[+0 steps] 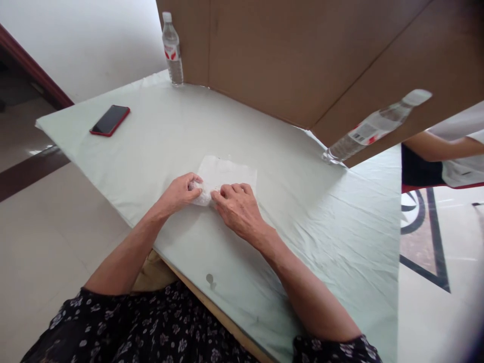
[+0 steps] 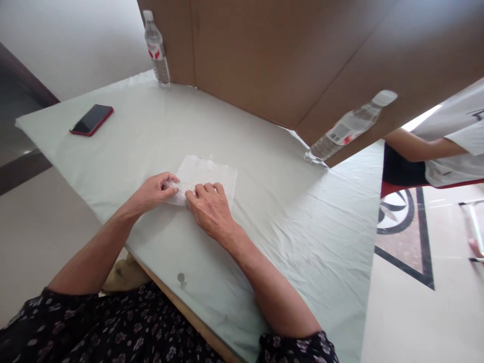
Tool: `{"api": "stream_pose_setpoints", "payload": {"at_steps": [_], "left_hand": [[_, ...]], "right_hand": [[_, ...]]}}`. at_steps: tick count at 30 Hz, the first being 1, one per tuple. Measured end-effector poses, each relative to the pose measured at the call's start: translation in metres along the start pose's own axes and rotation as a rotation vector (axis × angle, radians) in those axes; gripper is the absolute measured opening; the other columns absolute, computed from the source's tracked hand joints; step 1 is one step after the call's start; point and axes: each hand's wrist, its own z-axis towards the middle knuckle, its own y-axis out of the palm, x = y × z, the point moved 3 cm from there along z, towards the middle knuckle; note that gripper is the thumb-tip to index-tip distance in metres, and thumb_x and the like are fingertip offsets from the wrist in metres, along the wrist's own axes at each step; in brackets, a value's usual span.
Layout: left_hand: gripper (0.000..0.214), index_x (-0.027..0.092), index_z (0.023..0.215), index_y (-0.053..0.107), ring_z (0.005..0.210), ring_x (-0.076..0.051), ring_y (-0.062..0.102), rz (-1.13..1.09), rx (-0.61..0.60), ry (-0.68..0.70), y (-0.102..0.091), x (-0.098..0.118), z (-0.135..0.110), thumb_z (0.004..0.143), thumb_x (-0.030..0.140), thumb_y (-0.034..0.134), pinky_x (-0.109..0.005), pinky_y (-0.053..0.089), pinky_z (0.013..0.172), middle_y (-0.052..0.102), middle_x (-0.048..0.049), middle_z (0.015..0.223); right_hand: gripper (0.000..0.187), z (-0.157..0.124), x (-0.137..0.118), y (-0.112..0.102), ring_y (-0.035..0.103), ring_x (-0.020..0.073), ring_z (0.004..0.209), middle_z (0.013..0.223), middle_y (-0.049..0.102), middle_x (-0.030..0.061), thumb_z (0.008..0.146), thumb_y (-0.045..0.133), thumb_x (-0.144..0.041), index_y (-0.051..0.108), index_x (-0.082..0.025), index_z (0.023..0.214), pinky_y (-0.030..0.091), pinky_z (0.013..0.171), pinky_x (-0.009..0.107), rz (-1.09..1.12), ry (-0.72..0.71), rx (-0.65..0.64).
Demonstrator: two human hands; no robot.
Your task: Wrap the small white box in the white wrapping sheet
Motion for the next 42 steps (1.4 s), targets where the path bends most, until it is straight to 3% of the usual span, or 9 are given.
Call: {"api": "stream_pose_setpoints", "payload": {"at_steps": [3,7,11,14,17,21,25,32,42], "left_hand": [[0.038,0.015,0.108,0.065,0.065,-0.015,0.052,0.112,0.046,-0.015,0.002,-0.002,0.002,0.076,0.033,0.059,-0.028,0.042,0.064,0.056,0.0032,0.069],[0.058,0.013,0.125,0.06,0.082,-0.02,0.063,0.158,0.122,-0.123,-0.007,-0.008,-0.004,0.076,0.042,0.067,-0.032,0.049,0.074,0.067,-0.0064,0.097],[0.07,0.009,0.136,0.052,0.075,-0.021,0.068,-0.007,0.001,-0.275,-0.013,-0.012,-0.01,0.077,0.042,0.069,-0.03,0.054,0.063,0.069,-0.0102,0.098],[0.062,0.01,0.128,0.056,0.068,-0.019,0.07,-0.12,-0.047,-0.353,-0.013,-0.009,-0.008,0.076,0.038,0.074,-0.029,0.056,0.06,0.07,-0.0098,0.094],[0.041,0.012,0.106,0.064,0.069,-0.019,0.07,-0.211,-0.077,-0.399,-0.006,-0.002,-0.003,0.073,0.033,0.076,-0.027,0.056,0.057,0.071,-0.0092,0.089],[0.02,0.015,0.083,0.065,0.076,-0.02,0.067,-0.269,-0.096,-0.369,0.006,0.008,0.004,0.07,0.028,0.074,-0.025,0.055,0.052,0.069,-0.0072,0.085],[0.014,0.016,0.071,0.062,0.068,-0.016,0.061,-0.161,-0.122,-0.329,0.012,0.011,0.009,0.07,0.027,0.071,-0.02,0.047,0.045,0.065,-0.0041,0.074],[0.009,0.017,0.07,0.06,0.06,-0.013,0.056,-0.012,-0.111,-0.263,0.015,0.016,0.013,0.069,0.024,0.067,-0.019,0.043,0.044,0.06,0.0007,0.066],[0.006,0.017,0.072,0.061,0.063,-0.015,0.061,-0.513,-0.129,-0.419,0.02,0.018,0.007,0.069,0.019,0.065,-0.025,0.047,0.049,0.065,-0.0026,0.069]], "right_hand": [[0.022,0.0,-0.002,0.003,0.047,0.0219,0.086,0.097,0.067,0.008,0.1,0.048,-0.015,0.066,-0.021,0.111,0.024,0.085,0.039,-0.032,0.0,0.026],[0.025,0.001,-0.003,0.009,0.046,0.0223,0.086,0.097,0.067,0.0082,0.099,0.047,-0.013,0.065,-0.021,0.114,0.025,0.085,0.04,-0.057,-0.004,0.069],[0.023,0.001,-0.003,0.013,0.046,0.0228,0.086,0.096,0.066,0.0081,0.098,0.049,-0.013,0.066,-0.021,0.11,0.024,0.084,0.04,-0.056,-0.006,0.094],[0.022,0.002,-0.002,0.014,0.045,0.0229,0.087,0.097,0.066,0.0083,0.098,0.049,-0.014,0.067,-0.021,0.111,0.024,0.084,0.04,-0.049,-0.004,0.099],[0.022,0.001,-0.002,0.015,0.044,0.0231,0.086,0.096,0.066,0.0082,0.099,0.049,-0.016,0.067,-0.022,0.11,0.024,0.083,0.04,-0.047,-0.003,0.114],[0.021,0.002,-0.002,0.016,0.044,0.0234,0.086,0.094,0.065,0.0081,0.099,0.049,-0.017,0.067,-0.022,0.109,0.023,0.081,0.039,-0.053,-0.003,0.129],[0.02,0.002,-0.002,0.016,0.042,0.023,0.085,0.092,0.064,0.0075,0.098,0.051,-0.017,0.067,-0.023,0.108,0.023,0.08,0.039,-0.053,0.002,0.131],[0.02,0.004,-0.003,0.016,0.041,0.0225,0.083,0.091,0.063,0.0068,0.099,0.049,-0.018,0.066,-0.023,0.108,0.022,0.079,0.038,-0.038,0.013,0.113],[0.019,0.004,-0.002,0.014,0.044,0.0229,0.086,0.095,0.066,0.0082,0.099,0.049,-0.017,0.066,-0.022,0.108,0.024,0.08,0.039,0.008,0.02,0.062]]}}
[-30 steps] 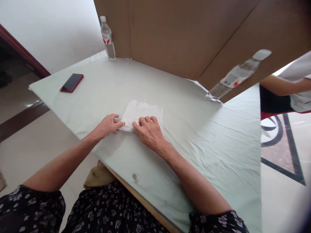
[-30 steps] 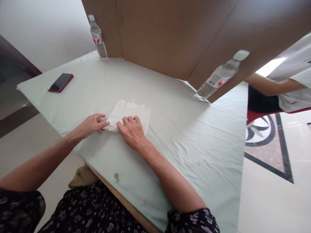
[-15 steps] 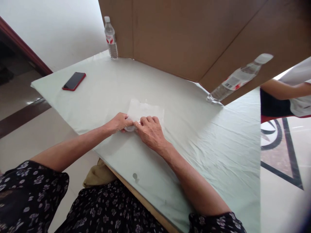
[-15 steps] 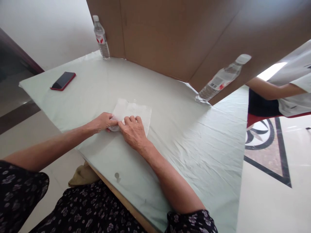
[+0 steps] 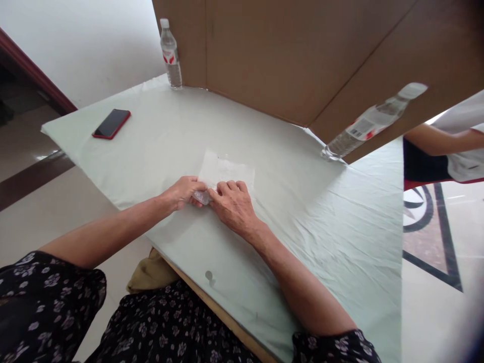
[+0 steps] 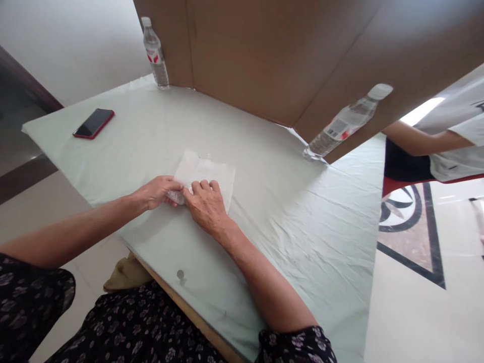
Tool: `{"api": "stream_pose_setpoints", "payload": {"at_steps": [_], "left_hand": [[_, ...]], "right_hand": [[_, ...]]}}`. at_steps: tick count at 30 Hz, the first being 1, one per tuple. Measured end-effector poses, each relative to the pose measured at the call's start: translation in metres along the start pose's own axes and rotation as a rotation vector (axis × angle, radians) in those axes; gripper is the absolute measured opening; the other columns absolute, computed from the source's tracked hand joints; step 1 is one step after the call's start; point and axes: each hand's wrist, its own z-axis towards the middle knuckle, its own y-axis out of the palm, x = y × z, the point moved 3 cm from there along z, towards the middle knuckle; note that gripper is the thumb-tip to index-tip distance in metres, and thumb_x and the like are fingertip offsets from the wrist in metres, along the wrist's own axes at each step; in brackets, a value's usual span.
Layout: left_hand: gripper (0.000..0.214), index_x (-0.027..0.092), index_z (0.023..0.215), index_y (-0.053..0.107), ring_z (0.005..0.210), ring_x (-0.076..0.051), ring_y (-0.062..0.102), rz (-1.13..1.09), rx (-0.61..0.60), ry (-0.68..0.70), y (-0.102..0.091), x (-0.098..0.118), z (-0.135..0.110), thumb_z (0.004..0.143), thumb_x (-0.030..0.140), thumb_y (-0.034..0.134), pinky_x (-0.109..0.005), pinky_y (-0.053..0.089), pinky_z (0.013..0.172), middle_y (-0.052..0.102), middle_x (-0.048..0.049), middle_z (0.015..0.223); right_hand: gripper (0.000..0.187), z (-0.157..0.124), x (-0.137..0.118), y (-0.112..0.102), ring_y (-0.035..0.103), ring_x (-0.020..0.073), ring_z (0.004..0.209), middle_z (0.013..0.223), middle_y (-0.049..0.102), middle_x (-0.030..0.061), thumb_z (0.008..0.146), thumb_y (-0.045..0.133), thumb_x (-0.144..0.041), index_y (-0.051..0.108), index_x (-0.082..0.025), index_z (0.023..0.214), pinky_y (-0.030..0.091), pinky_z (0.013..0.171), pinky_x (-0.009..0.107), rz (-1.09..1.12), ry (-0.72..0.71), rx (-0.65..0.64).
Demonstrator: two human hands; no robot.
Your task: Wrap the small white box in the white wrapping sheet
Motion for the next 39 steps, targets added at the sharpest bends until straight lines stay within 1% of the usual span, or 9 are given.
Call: {"api": "stream_pose_setpoints", "payload": {"at_steps": [7,10,17,21,26,30,32,35,39], "left_hand": [[0.014,0.017,0.06,0.056,0.055,-0.011,0.054,-0.075,-0.028,0.087,0.005,0.007,-0.008,0.072,0.02,0.063,-0.026,0.046,0.052,0.056,-0.0001,0.059],[0.008,0.015,0.066,0.063,0.058,-0.013,0.056,-0.067,-0.046,0.132,0.004,0.007,-0.013,0.069,0.022,0.061,-0.028,0.05,0.056,0.06,-0.0022,0.064],[0.03,0.016,0.085,0.073,0.073,-0.016,0.063,0.271,-0.063,0.339,0.006,0.006,-0.019,0.068,0.019,0.048,-0.031,0.056,0.072,0.071,-0.0041,0.086],[0.027,0.019,0.092,0.075,0.077,-0.017,0.062,0.608,-0.023,0.578,0.011,0.004,-0.021,0.08,0.023,0.05,-0.031,0.053,0.075,0.068,-0.0034,0.085],[0.025,0.017,0.1,0.072,0.097,-0.023,0.06,0.88,0.237,1.031,0.022,-0.012,-0.022,0.089,0.018,0.05,-0.037,0.052,0.087,0.065,-0.0115,0.103],[0.027,0.013,0.108,0.069,0.097,-0.025,0.058,0.947,0.302,1.185,0.029,-0.024,-0.02,0.092,0.013,0.046,-0.04,0.052,0.088,0.065,-0.0147,0.106],[0.028,0.013,0.11,0.067,0.096,-0.025,0.058,0.973,0.31,1.203,0.029,-0.025,-0.02,0.093,0.013,0.046,-0.04,0.052,0.087,0.065,-0.0148,0.106],[0.025,0.015,0.109,0.067,0.094,-0.024,0.057,0.997,0.312,1.22,0.029,-0.024,-0.019,0.097,0.017,0.045,-0.039,0.051,0.085,0.064,-0.0138,0.104],[0.025,0.016,0.104,0.067,0.09,-0.021,0.056,1.021,0.333,1.245,0.031,-0.023,-0.019,0.102,0.024,0.043,-0.036,0.05,0.082,0.063,-0.0113,0.099]], "right_hand": [[0.024,0.0,0.004,-0.015,0.052,0.0243,0.091,0.103,0.07,0.0102,0.093,0.059,-0.026,0.062,-0.015,0.115,0.027,0.084,0.039,0.124,0.046,-0.066],[0.02,0.0,0.011,-0.023,0.056,0.0242,0.09,0.101,0.073,0.0099,0.089,0.06,-0.024,0.063,-0.015,0.106,0.03,0.087,0.037,0.252,0.081,-0.103],[0.021,0.002,0.026,-0.032,0.059,0.0179,0.075,0.082,0.073,0.0034,0.081,0.048,-0.01,0.066,-0.019,0.086,0.034,0.086,0.035,0.463,0.12,-0.108],[0.022,0.0,0.027,-0.032,0.061,0.0174,0.076,0.079,0.073,0.0027,0.079,0.048,-0.01,0.068,-0.019,0.082,0.036,0.087,0.035,0.476,0.123,-0.088],[0.022,-0.001,0.028,-0.029,0.064,0.0168,0.076,0.079,0.074,0.0013,0.077,0.05,-0.01,0.07,-0.02,0.082,0.039,0.091,0.035,0.51,0.143,-0.048],[0.02,-0.005,0.03,-0.027,0.066,0.0191,0.087,0.09,0.076,0.0027,0.081,0.051,-0.013,0.069,-0.021,0.085,0.041,0.093,0.037,0.599,0.166,-0.008],[0.018,-0.012,0.039,-0.029,0.066,0.0209,0.097,0.101,0.076,0.005,0.084,0.053,-0.018,0.068,-0.022,0.092,0.042,0.096,0.039,0.647,0.234,0.079],[0.019,-0.033,0.062,-0.03,0.067,0.0221,0.095,0.106,0.074,0.009,0.086,0.054,-0.027,0.067,-0.02,0.099,0.048,0.091,0.041,0.649,0.483,0.187],[0.041,-0.064,0.083,-0.021,0.067,0.0223,0.083,0.108,0.073,0.0119,0.083,0.064,-0.043,0.064,-0.018,0.116,0.053,0.077,0.039,0.655,0.768,0.066]]}}
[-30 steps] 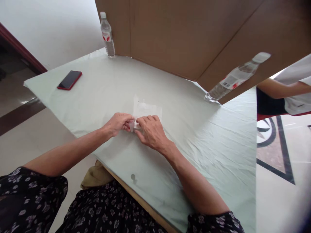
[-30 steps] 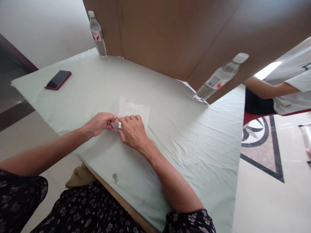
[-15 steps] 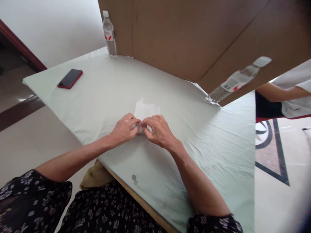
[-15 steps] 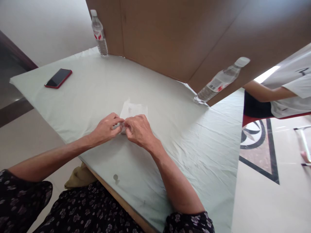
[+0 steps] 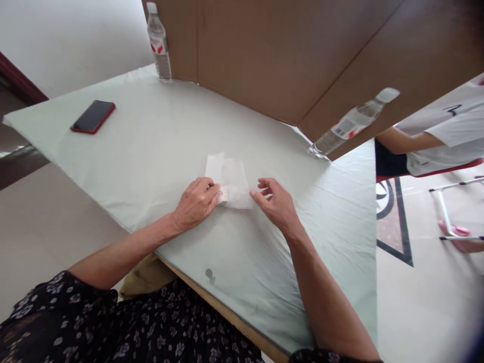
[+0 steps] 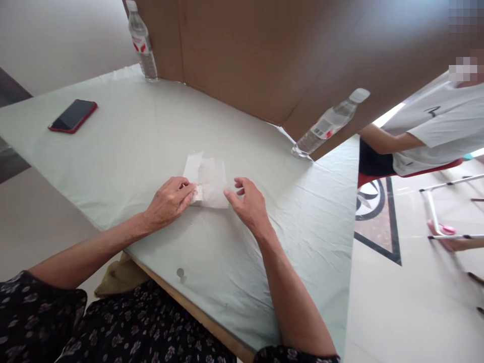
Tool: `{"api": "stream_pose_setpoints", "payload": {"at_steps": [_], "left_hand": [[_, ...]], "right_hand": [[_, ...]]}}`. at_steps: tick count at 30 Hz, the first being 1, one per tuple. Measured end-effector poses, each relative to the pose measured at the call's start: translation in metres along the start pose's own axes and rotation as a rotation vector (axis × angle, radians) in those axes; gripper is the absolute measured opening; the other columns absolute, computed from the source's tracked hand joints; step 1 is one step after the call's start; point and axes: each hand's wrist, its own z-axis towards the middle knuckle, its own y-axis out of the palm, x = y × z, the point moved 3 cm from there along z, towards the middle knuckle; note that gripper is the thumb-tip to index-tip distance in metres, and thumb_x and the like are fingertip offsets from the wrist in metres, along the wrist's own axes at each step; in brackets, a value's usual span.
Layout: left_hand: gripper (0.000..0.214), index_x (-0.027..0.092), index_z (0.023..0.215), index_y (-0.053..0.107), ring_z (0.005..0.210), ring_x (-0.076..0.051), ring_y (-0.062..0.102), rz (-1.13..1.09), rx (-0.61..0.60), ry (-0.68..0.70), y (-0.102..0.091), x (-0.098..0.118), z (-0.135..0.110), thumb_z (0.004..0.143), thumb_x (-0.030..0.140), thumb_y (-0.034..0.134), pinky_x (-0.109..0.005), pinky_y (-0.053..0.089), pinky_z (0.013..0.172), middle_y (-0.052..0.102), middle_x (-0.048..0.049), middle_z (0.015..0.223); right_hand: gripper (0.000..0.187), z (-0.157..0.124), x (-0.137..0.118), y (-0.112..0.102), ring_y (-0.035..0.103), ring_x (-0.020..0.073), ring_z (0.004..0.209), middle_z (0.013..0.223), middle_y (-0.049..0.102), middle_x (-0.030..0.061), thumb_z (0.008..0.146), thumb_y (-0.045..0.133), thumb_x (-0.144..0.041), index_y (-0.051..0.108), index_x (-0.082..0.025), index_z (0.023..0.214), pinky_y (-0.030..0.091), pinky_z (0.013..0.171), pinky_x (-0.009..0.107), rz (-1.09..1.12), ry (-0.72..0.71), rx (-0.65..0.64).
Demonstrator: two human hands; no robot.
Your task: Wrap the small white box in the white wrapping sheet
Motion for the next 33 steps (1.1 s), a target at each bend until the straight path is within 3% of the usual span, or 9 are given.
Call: {"api": "stream_pose_setpoints", "payload": {"at_steps": [4,7,10,14,18,22,27,33], "left_hand": [[0.025,0.017,0.103,0.067,0.088,-0.021,0.055,0.008,0.016,0.008,0.003,0.001,0.0,0.103,0.024,0.043,-0.035,0.049,0.081,0.062,-0.0104,0.098],[0.025,0.017,0.104,0.067,0.087,-0.02,0.055,0.002,0.009,-0.001,0.004,0.0,0.0,0.102,0.024,0.043,-0.034,0.048,0.08,0.061,-0.0099,0.097],[0.023,0.016,0.104,0.068,0.087,-0.021,0.054,-0.024,-0.01,-0.006,0.003,0.0,0.001,0.101,0.023,0.047,-0.034,0.047,0.08,0.061,-0.01,0.096],[0.021,0.018,0.101,0.07,0.085,-0.021,0.053,0.022,-0.031,-0.019,0.002,0.001,0.003,0.099,0.023,0.05,-0.034,0.045,0.078,0.062,-0.0098,0.095],[0.02,0.018,0.097,0.071,0.084,-0.021,0.053,0.079,-0.026,-0.032,0.001,0.004,0.005,0.098,0.023,0.052,-0.034,0.045,0.077,0.063,-0.0094,0.094],[0.02,0.018,0.094,0.071,0.085,-0.02,0.054,0.015,-0.054,-0.074,0.003,0.003,0.005,0.097,0.023,0.052,-0.032,0.046,0.075,0.062,-0.0091,0.094],[0.021,0.018,0.099,0.071,0.081,-0.017,0.057,-0.142,-0.113,-0.184,0.009,-0.001,0.005,0.097,0.022,0.051,-0.028,0.048,0.068,0.061,-0.0085,0.098],[0.027,0.016,0.111,0.066,0.083,-0.017,0.06,-0.394,-0.055,-0.301,0.015,-0.006,0.001,0.087,0.017,0.056,-0.03,0.053,0.076,0.062,-0.008,0.102]], "right_hand": [[0.067,-0.003,0.011,0.013,0.067,0.0218,0.074,0.1,0.074,0.0105,0.081,0.067,-0.058,0.056,-0.017,0.133,0.054,0.076,0.04,0.004,0.156,-0.132],[0.078,0.004,0.005,0.029,0.068,0.0257,0.08,0.1,0.072,0.0126,0.081,0.067,-0.06,0.049,-0.014,0.141,0.054,0.075,0.041,0.015,0.178,-0.154],[0.08,0.012,-0.004,0.043,0.067,0.0258,0.081,0.1,0.071,0.0116,0.079,0.069,-0.053,0.044,-0.014,0.144,0.054,0.073,0.04,0.076,0.107,-0.111],[0.077,0.011,-0.016,0.051,0.058,0.0203,0.067,0.078,0.063,0.0008,0.08,0.064,-0.037,0.038,-0.012,0.148,0.051,0.069,0.037,0.117,0.028,-0.017],[0.077,0.005,-0.028,0.051,0.05,0.018,0.061,0.065,0.054,-0.0054,0.082,0.06,-0.035,0.035,-0.011,0.151,0.048,0.066,0.035,0.179,0.026,0.022],[0.079,0.008,-0.039,0.055,0.053,0.0168,0.064,0.071,0.059,-0.0037,0.081,0.062,-0.038,0.036,-0.012,0.151,0.049,0.066,0.035,0.301,0.051,-0.002],[0.084,0.011,-0.048,0.063,0.063,0.0176,0.072,0.084,0.07,0.0035,0.082,0.062,-0.039,0.033,-0.004,0.153,0.052,0.073,0.036,0.361,0.051,-0.048],[0.063,-0.002,-0.051,0.06,0.068,0.0184,0.076,0.106,0.076,0.0109,0.092,0.05,-0.035,0.041,-0.011,0.151,0.055,0.075,0.037,0.315,-0.05,-0.162]]}}
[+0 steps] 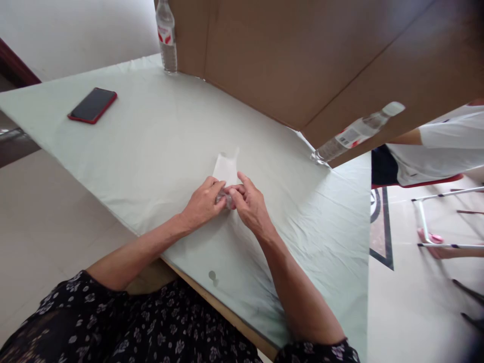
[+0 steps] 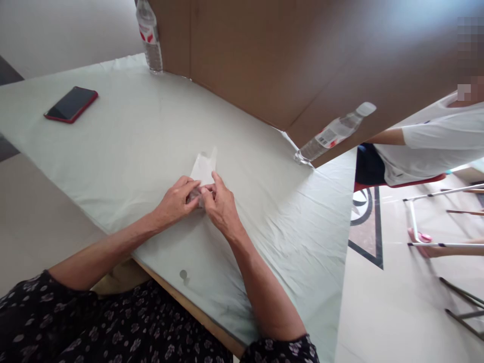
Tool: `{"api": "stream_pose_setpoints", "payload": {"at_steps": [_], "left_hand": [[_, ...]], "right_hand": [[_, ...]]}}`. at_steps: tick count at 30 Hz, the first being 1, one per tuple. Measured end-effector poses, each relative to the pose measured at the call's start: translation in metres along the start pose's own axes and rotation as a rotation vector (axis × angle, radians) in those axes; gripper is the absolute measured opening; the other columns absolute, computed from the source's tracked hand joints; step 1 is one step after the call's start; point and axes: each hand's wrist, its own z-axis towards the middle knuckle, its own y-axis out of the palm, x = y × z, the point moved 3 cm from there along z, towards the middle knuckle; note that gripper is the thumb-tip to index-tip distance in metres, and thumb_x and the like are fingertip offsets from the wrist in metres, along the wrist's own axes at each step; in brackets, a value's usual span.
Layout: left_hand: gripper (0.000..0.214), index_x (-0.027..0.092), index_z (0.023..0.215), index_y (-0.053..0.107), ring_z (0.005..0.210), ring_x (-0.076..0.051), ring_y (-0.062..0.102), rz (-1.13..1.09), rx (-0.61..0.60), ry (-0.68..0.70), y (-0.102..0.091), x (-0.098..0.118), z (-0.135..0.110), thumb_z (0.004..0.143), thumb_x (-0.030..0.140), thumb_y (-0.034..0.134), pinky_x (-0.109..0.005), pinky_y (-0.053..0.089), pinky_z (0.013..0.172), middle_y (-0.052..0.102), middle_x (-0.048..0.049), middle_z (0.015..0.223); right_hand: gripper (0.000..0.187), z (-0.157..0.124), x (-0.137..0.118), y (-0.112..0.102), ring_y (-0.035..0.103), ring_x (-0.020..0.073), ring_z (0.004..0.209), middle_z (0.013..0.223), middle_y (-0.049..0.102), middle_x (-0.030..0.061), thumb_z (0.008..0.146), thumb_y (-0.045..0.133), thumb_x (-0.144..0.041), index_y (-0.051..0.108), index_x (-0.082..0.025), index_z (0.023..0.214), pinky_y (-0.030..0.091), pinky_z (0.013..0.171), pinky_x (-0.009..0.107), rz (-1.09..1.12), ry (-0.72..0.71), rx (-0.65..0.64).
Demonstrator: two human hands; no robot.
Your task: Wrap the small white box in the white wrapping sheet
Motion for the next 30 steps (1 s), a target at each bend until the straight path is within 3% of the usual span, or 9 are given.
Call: {"api": "stream_pose_setpoints", "payload": {"at_steps": [3,7,13,15,18,21,23,25,30], "left_hand": [[0.04,0.015,0.123,0.061,0.084,-0.017,0.061,-0.113,0.037,-0.024,-0.001,-0.004,-0.002,0.083,0.017,0.059,-0.032,0.055,0.08,0.064,-0.0082,0.103],[0.054,0.014,0.129,0.057,0.071,-0.012,0.056,-0.315,0.022,-0.129,-0.003,-0.006,-0.002,0.076,0.015,0.061,-0.028,0.055,0.07,0.063,-0.0085,0.108],[0.025,0.018,0.109,0.063,0.065,-0.009,0.051,-0.272,0.106,-0.225,-0.004,0.0,0.001,0.084,0.023,0.062,-0.029,0.053,0.071,0.062,-0.005,0.103],[0.02,0.018,0.106,0.064,0.065,-0.01,0.051,-0.24,0.113,-0.203,-0.003,0.001,0.001,0.086,0.022,0.061,-0.029,0.052,0.071,0.062,-0.0046,0.101],[0.025,0.018,0.109,0.064,0.066,-0.01,0.051,-0.206,0.119,-0.157,-0.002,0.001,0.0,0.084,0.017,0.061,-0.029,0.052,0.071,0.062,-0.0044,0.1],[0.031,0.017,0.113,0.065,0.068,-0.01,0.053,-0.192,0.112,-0.141,-0.001,0.001,0.0,0.082,0.015,0.062,-0.027,0.052,0.07,0.061,-0.0049,0.103],[0.032,0.018,0.115,0.066,0.067,-0.009,0.053,-0.19,0.104,-0.14,-0.001,0.002,0.0,0.083,0.015,0.062,-0.026,0.052,0.069,0.06,-0.0049,0.104],[0.033,0.018,0.116,0.066,0.064,-0.008,0.052,-0.182,0.103,-0.135,-0.001,0.003,-0.001,0.083,0.015,0.061,-0.024,0.052,0.067,0.058,-0.005,0.106],[0.031,0.019,0.116,0.067,0.063,-0.006,0.052,-0.116,0.118,-0.087,0.0,0.004,-0.003,0.085,0.016,0.06,-0.022,0.052,0.065,0.058,-0.0071,0.115]], "right_hand": [[0.058,-0.005,-0.004,-0.003,0.068,0.0168,0.076,0.115,0.076,0.0104,0.091,0.05,-0.023,0.044,-0.017,0.149,0.056,0.076,0.035,-0.102,-0.107,-0.095],[0.067,-0.005,-0.012,-0.003,0.071,0.0203,0.086,0.124,0.073,0.0101,0.087,0.052,-0.016,0.038,-0.02,0.153,0.055,0.077,0.036,-0.35,-0.199,-0.19],[0.072,-0.002,-0.024,0.0,0.07,0.0284,0.1,0.128,0.071,0.0151,0.087,0.046,-0.012,0.03,-0.016,0.157,0.053,0.073,0.037,-0.58,-0.246,-0.262],[0.075,0.0,-0.022,-0.004,0.07,0.0229,0.086,0.127,0.071,0.0139,0.084,0.049,-0.012,0.032,-0.019,0.157,0.053,0.072,0.036,-0.474,-0.265,-0.299],[0.071,0.01,-0.008,-0.016,0.064,0.0131,0.065,0.121,0.073,0.0103,0.083,0.054,-0.018,0.039,-0.022,0.152,0.054,0.067,0.032,-0.111,-0.194,-0.308],[0.059,0.026,0.016,-0.032,0.062,0.011,0.06,0.109,0.074,0.01,0.082,0.06,-0.029,0.051,-0.015,0.14,0.052,0.057,0.027,0.158,0.026,-0.085],[0.058,0.036,0.031,-0.036,0.063,0.0123,0.061,0.101,0.073,0.0105,0.08,0.065,-0.032,0.055,-0.011,0.133,0.047,0.048,0.024,0.189,0.193,0.024],[0.06,0.046,0.04,-0.032,0.064,0.0143,0.062,0.096,0.072,0.0109,0.078,0.069,-0.033,0.055,-0.008,0.132,0.042,0.041,0.022,0.188,0.307,0.01],[0.06,0.07,0.038,-0.014,0.059,0.0135,0.055,0.077,0.067,0.003,0.075,0.077,-0.033,0.058,-0.008,0.126,0.038,0.036,0.021,0.205,0.32,-0.065]]}}
